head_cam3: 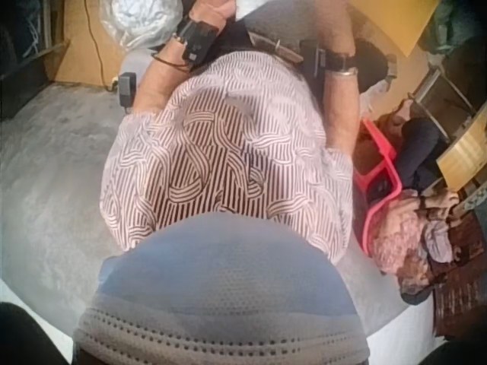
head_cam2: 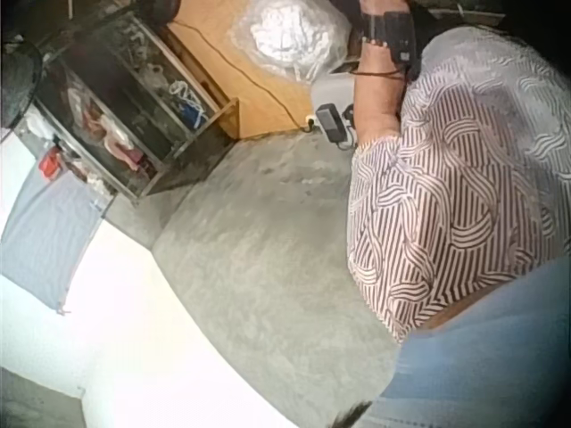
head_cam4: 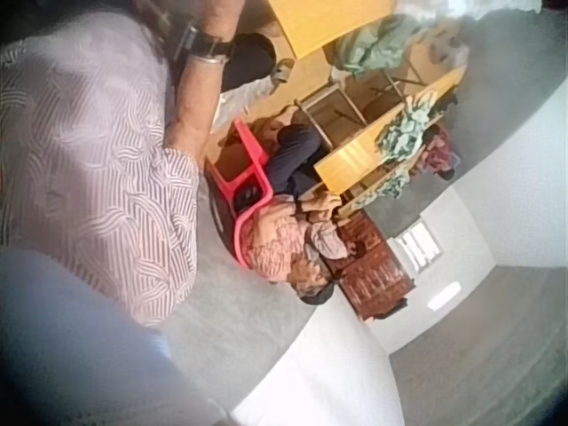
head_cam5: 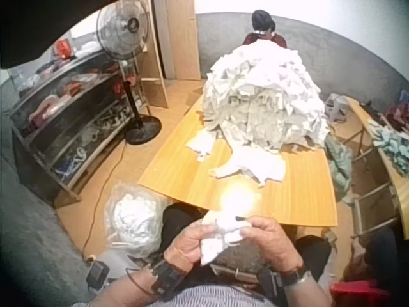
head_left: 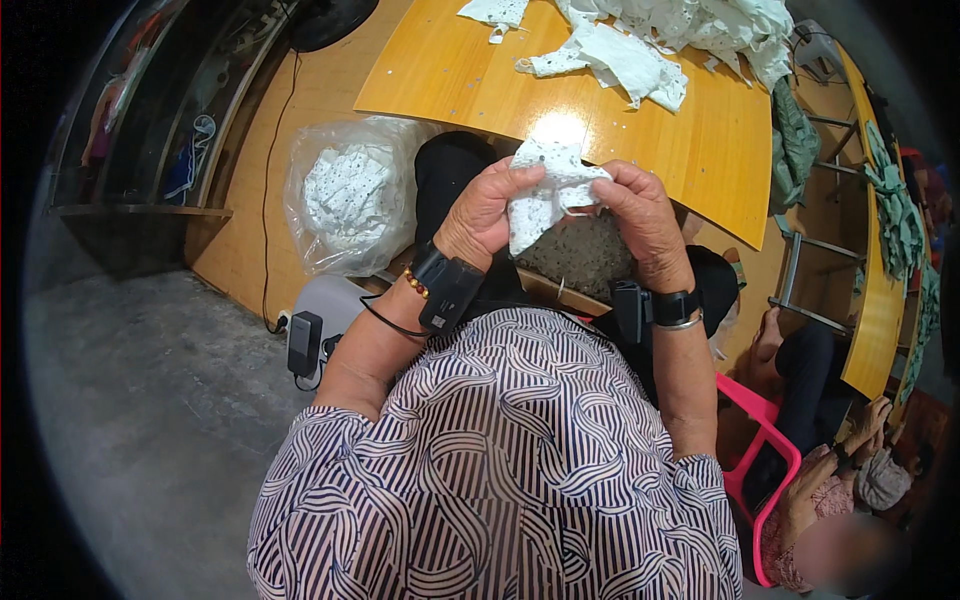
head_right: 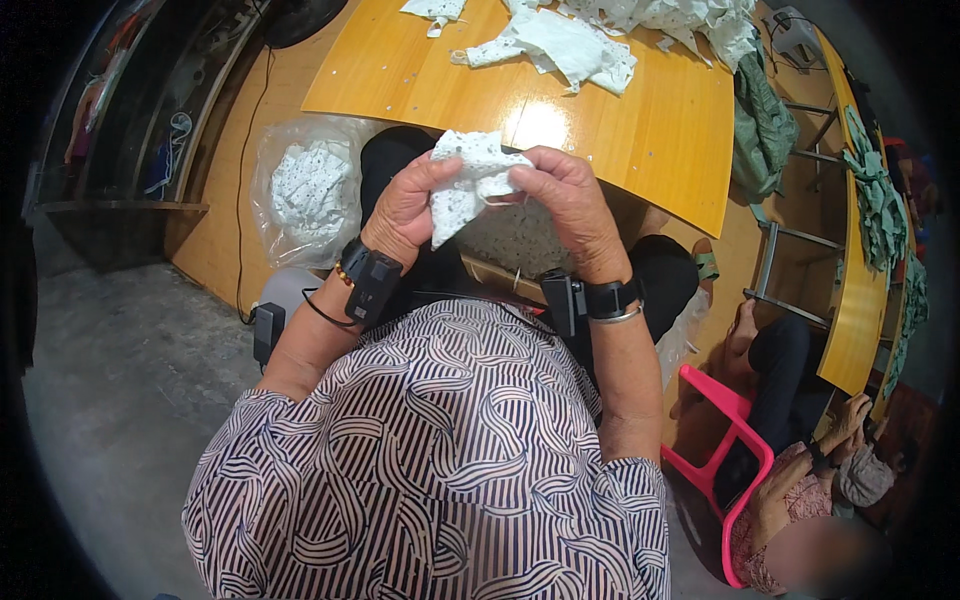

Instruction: Peel the protective backing off of white shoe components.

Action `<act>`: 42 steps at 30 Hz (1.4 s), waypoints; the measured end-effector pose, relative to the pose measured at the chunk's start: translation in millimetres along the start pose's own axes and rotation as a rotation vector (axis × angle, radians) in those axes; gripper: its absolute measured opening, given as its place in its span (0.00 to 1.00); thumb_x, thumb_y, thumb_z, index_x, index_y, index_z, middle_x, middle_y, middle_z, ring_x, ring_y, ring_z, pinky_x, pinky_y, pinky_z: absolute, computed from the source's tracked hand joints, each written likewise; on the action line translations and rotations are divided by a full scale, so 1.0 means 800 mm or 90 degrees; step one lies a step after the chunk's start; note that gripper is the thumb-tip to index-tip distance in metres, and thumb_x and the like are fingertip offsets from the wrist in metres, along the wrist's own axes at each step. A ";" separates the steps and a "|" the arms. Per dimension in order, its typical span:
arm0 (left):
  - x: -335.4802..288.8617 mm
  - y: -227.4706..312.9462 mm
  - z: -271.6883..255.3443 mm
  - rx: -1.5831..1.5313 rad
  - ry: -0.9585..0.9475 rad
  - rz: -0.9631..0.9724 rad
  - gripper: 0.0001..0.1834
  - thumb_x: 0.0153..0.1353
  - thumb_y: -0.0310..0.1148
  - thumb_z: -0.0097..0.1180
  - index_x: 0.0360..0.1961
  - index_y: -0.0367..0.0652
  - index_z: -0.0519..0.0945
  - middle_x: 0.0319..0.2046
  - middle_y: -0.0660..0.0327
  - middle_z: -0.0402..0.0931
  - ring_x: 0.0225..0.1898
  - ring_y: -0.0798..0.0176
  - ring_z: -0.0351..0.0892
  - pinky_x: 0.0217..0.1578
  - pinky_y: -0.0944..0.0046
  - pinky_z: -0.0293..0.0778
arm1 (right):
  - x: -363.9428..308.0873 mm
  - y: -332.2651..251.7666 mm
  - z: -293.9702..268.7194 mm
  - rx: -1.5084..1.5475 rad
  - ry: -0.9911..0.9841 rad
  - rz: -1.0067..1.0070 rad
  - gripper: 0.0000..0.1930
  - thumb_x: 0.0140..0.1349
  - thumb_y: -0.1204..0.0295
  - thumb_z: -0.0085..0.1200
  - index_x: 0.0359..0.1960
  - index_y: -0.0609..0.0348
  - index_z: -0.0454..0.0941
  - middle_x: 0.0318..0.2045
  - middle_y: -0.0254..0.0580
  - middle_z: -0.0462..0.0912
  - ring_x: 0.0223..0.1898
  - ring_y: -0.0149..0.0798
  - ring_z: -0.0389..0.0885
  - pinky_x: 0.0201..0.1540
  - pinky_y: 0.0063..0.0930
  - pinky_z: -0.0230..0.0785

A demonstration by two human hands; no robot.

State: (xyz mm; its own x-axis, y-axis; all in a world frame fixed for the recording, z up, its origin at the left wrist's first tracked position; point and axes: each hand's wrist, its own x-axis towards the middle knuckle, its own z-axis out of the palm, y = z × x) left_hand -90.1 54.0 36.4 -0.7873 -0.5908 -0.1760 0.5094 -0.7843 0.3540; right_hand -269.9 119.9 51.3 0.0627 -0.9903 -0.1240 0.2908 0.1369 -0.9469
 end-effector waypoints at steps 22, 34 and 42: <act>-0.005 -0.013 -0.030 0.086 0.059 -0.073 0.11 0.52 0.29 0.58 0.36 0.36 0.75 0.24 0.58 0.76 0.18 0.64 0.76 0.19 0.65 0.74 | -0.021 -0.026 -0.025 -0.317 0.105 0.042 0.09 0.58 0.68 0.50 0.37 0.58 0.76 0.20 0.23 0.69 0.20 0.18 0.63 0.23 0.11 0.55; 0.008 -0.028 -0.018 0.147 0.132 0.078 0.12 0.54 0.27 0.55 0.40 0.35 0.74 0.34 0.57 0.77 0.35 0.64 0.77 0.39 0.67 0.74 | -0.019 0.026 0.008 -0.438 0.013 -0.088 0.13 0.46 0.65 0.58 0.25 0.64 0.74 0.23 0.40 0.74 0.26 0.41 0.74 0.29 0.25 0.65; 0.001 -0.013 -0.022 0.073 0.105 0.112 0.18 0.57 0.31 0.52 0.48 0.35 0.69 0.42 0.55 0.74 0.43 0.62 0.75 0.45 0.62 0.72 | -0.032 0.089 -0.052 -0.945 0.000 0.071 0.13 0.49 0.65 0.56 0.28 0.64 0.74 0.25 0.46 0.74 0.30 0.47 0.74 0.34 0.31 0.66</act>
State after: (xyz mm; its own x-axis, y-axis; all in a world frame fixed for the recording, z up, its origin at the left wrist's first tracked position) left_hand -90.1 58.0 16.3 -0.6182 -0.7465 -0.2462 0.5838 -0.6458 0.4921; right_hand -290.7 154.4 -25.5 0.0189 -0.9766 -0.2143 -0.9297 0.0616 -0.3631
